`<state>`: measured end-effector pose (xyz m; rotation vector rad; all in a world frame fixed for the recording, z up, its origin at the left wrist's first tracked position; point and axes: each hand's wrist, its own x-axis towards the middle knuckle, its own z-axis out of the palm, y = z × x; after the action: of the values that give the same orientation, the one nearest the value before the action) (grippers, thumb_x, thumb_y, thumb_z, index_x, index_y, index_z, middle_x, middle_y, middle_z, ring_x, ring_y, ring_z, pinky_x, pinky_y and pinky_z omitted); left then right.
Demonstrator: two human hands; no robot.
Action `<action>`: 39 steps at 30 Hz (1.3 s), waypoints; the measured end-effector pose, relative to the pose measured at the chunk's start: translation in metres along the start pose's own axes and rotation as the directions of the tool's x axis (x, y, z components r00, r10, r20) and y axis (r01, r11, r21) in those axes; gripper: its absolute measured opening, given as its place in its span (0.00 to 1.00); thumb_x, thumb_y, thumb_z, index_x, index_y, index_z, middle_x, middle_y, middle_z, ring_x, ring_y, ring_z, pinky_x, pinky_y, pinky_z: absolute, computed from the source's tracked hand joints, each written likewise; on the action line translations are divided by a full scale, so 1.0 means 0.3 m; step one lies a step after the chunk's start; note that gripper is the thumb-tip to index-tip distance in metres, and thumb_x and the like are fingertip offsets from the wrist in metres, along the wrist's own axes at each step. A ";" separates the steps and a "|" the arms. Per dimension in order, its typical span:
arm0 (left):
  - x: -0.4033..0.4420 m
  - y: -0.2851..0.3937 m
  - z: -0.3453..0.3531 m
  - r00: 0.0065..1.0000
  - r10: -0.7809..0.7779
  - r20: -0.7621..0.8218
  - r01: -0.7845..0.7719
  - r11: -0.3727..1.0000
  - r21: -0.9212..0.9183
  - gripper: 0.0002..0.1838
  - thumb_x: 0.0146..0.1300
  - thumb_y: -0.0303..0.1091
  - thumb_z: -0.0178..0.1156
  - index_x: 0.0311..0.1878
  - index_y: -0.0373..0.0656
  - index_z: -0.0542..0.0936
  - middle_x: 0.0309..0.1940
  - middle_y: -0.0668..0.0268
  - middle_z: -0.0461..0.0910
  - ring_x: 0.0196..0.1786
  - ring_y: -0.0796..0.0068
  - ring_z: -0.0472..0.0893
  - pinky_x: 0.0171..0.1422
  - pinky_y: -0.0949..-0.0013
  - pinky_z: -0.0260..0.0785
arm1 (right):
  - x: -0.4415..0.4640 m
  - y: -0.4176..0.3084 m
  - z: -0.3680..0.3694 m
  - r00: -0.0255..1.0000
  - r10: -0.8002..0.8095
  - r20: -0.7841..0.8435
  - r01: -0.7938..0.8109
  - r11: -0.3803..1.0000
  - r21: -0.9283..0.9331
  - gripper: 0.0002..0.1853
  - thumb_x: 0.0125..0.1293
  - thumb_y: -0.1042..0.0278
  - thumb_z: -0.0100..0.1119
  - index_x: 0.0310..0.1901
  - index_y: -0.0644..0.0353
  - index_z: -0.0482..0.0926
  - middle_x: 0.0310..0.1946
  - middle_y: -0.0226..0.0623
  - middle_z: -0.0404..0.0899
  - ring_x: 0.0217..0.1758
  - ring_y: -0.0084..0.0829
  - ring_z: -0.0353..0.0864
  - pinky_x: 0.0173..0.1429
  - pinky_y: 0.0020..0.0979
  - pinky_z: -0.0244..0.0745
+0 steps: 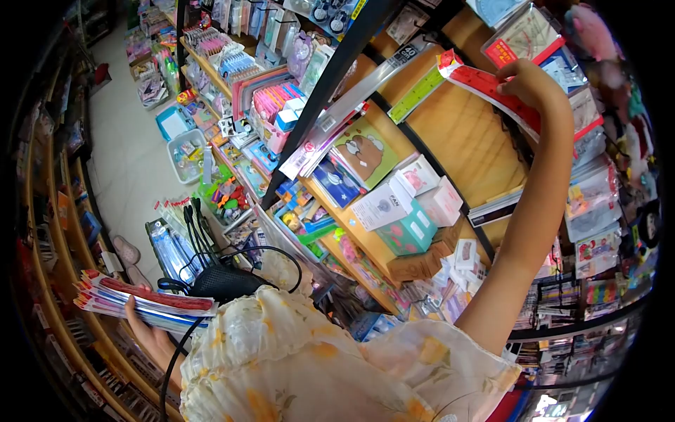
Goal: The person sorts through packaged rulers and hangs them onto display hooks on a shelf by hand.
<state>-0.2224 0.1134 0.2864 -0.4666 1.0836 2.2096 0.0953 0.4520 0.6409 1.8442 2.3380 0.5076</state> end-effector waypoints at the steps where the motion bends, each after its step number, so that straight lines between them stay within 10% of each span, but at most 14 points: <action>1: 0.002 -0.001 0.001 1.000 0.002 -0.013 -0.002 1.000 0.000 0.25 0.44 0.30 0.51 0.46 0.32 0.58 0.36 0.56 0.68 0.40 0.68 0.68 0.46 0.71 0.61 | -0.007 -0.005 -0.006 1.000 0.012 0.003 -0.012 1.000 0.007 0.15 0.38 0.69 0.55 0.33 0.62 0.73 0.30 0.43 0.72 0.35 0.33 0.71 0.39 0.26 0.62; 23: 0.046 -0.014 -0.014 0.999 -0.048 -0.022 0.048 0.999 -0.007 0.21 0.43 0.31 0.52 0.41 0.31 0.62 0.32 0.58 0.69 0.36 0.70 0.70 0.43 0.73 0.61 | 0.002 -0.068 -0.123 0.998 -0.009 0.064 0.025 0.968 -0.250 0.16 0.36 0.69 0.57 0.32 0.61 0.74 0.28 0.43 0.73 0.32 0.34 0.72 0.37 0.28 0.65; 39: 0.083 -0.019 -0.027 0.995 -0.088 0.052 0.090 0.995 -0.032 0.22 0.42 0.31 0.52 0.42 0.31 0.61 0.32 0.57 0.69 0.37 0.68 0.70 0.44 0.71 0.61 | -0.060 -0.014 0.016 0.999 -0.013 0.040 0.012 1.000 0.024 0.19 0.40 0.58 0.55 0.32 0.64 0.73 0.30 0.46 0.72 0.34 0.36 0.71 0.38 0.27 0.64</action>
<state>-0.2368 0.1191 0.2645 -0.4622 0.9817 2.1530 0.0972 0.4347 0.6331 1.8310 2.3386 0.4394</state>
